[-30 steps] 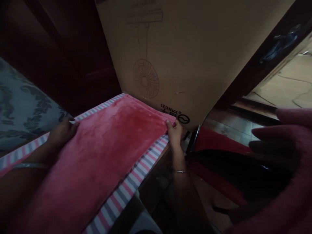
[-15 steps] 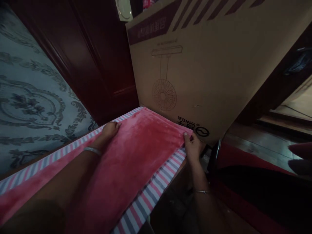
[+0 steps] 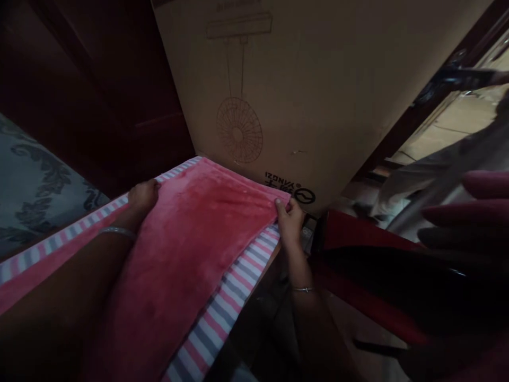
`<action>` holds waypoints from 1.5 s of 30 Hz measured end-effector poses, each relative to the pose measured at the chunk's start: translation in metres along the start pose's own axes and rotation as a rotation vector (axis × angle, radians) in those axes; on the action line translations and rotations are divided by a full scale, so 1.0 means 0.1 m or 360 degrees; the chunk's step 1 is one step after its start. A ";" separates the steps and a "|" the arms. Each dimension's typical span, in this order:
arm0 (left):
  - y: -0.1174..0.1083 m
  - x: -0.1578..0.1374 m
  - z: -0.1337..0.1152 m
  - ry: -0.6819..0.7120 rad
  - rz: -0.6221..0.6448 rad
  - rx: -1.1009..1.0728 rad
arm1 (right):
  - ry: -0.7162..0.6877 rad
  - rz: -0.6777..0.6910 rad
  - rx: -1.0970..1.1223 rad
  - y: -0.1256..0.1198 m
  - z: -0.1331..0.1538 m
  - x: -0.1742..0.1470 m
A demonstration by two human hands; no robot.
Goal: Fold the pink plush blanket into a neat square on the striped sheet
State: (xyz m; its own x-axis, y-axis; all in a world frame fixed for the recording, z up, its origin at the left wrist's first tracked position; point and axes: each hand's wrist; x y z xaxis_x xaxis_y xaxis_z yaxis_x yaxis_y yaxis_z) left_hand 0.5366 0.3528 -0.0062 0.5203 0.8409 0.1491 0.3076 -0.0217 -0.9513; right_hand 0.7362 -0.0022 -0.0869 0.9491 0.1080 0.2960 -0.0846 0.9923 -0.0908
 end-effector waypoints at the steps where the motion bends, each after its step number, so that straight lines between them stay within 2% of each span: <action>1: -0.02 -0.01 -0.02 0.0031 -0.0015 0.0041 | -0.0013 0.0006 0.0005 0.00 0.00 0.00; 4: -0.13 -0.11 -0.12 0.0123 -0.0179 0.0180 | -0.0030 0.0014 -0.0010 0.02 0.00 0.02; 7: -0.30 -0.45 -0.23 0.0408 -0.0243 0.0255 | -0.0022 0.0013 -0.0047 0.02 0.03 0.02; 10: -0.43 -1.19 -0.30 0.0848 -0.0059 0.0150 | -0.0025 -0.0004 -0.0085 0.01 0.06 0.02; 12: -0.44 -1.85 -0.31 0.1173 0.0093 0.0131 | -0.0005 -0.0002 -0.0152 0.00 0.06 0.03; 14: -0.39 -2.50 -0.30 0.1398 0.0127 0.0181 | 0.0016 0.0016 -0.0241 0.00 0.06 0.05; 16: -0.31 -2.98 -0.27 0.1532 0.0087 0.0297 | 0.0037 0.0044 -0.0297 -0.01 0.05 0.07; 18: -0.23 -3.25 -0.22 0.1507 0.0047 0.0412 | 0.0063 0.0072 -0.0300 0.00 0.06 0.09; 23: -0.22 -3.37 -0.15 0.1125 -0.0006 0.0601 | 0.0115 0.0105 -0.0343 -0.01 0.11 0.11; 31: -0.32 -3.50 -0.11 0.0879 -0.0078 0.0799 | 0.0128 0.0155 -0.0380 -0.01 0.14 0.11; 34: -0.38 -3.47 -0.12 0.0905 -0.0105 0.0790 | 0.0124 0.0144 -0.0380 0.02 0.13 0.14; 39: -0.52 -3.48 -0.17 0.1081 -0.0138 0.0575 | 0.0088 0.0072 -0.0353 0.00 0.13 0.21; 41: -0.49 -3.53 -0.19 0.1167 -0.0107 0.0542 | 0.0051 0.0024 -0.0348 -0.04 0.12 0.20; 45: -0.28 -3.63 -0.21 0.1309 0.0055 0.0581 | -0.0018 -0.0022 -0.0372 -0.12 0.08 0.16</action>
State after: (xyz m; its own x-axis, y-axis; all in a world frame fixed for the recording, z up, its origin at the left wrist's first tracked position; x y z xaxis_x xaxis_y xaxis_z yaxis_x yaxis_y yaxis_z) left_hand 0.3554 0.0369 -0.0283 0.9735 0.1872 0.1315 0.0820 0.2511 -0.9645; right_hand 0.7503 -0.0116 -0.0733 0.9460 0.0966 0.3095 0.0023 0.9526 -0.3043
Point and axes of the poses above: each hand's wrist, its own x-axis towards the middle knuckle, its own y-axis out of the palm, z = x × y
